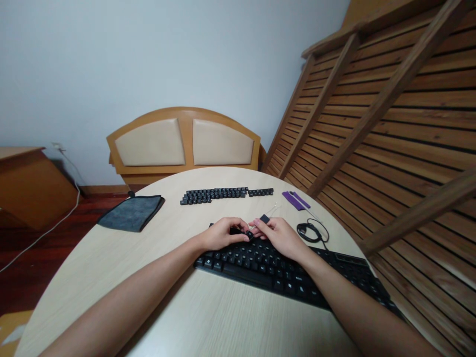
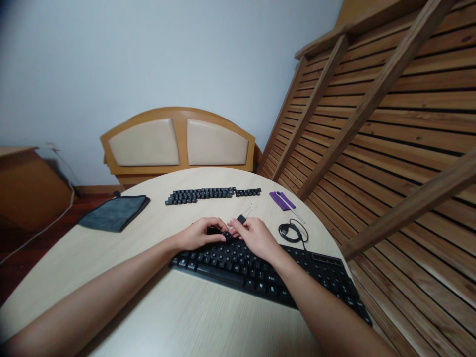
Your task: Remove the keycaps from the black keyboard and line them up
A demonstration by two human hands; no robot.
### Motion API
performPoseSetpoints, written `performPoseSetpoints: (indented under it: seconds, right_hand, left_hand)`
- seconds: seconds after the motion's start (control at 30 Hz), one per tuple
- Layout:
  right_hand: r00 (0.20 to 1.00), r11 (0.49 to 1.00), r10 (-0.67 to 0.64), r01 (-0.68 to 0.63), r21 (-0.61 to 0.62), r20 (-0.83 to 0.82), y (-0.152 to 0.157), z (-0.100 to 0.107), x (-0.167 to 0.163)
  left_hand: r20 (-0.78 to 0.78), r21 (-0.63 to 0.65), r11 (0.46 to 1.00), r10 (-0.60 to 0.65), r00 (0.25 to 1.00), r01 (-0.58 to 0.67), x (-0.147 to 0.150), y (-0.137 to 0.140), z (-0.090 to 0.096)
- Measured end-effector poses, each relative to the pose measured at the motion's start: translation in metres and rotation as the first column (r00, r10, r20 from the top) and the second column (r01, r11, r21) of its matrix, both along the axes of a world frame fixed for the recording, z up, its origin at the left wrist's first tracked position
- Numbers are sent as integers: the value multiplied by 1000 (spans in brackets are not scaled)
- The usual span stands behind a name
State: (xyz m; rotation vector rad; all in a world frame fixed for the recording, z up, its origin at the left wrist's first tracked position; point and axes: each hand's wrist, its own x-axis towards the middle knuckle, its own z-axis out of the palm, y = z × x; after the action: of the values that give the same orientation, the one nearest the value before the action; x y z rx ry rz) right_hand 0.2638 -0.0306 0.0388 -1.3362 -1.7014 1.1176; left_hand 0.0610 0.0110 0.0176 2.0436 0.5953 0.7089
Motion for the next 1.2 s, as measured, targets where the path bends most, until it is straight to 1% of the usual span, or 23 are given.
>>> performPoseSetpoints:
  seconds: [0.13, 0.37, 0.5, 0.6, 0.73, 0.83, 0.9, 1.0, 1.2]
  right_hand:
    - [999, 999, -19, 17, -45, -34, 2, -2, 0]
    - [993, 976, -38, 13, -215, -111, 5, -7, -1]
    - [987, 970, -47, 7, -242, -156, 4, -7, -1]
    - [979, 971, -65, 17, -240, -191, 4, -9, -1]
    - [971, 967, -89, 30, -254, -223, 4, -11, -2]
    - [973, 964, -89, 31, -263, -214, 3, -10, -3]
    - [976, 958, -83, 23, -284, -202, 3, -9, -3]
    - [979, 949, -68, 4, -315, -191, 3, -8, -3]
    - [974, 961, -60, -2, -278, -217, 4, -13, -1]
  left_hand:
    - [19, 20, 1000, 10, 1000, -11, 0, 1, -1]
    - [43, -88, 996, 10, 999, -6, -1, 1, -3]
    - [87, -112, 994, 28, 996, -18, -1, -1, -1]
    - [86, -76, 997, 22, 996, -15, -2, -1, 0]
    - [73, 6, 999, -32, 997, 31, -4, 0, 0]
    - [75, 75, 995, -75, 994, 70, -5, 1, -1]
    - [77, 97, 992, -86, 993, 78, -5, 1, -1]
    - [68, 115, 991, -80, 994, 72, -5, 1, 0]
    - [57, 145, 989, -49, 997, 41, -5, 0, 2]
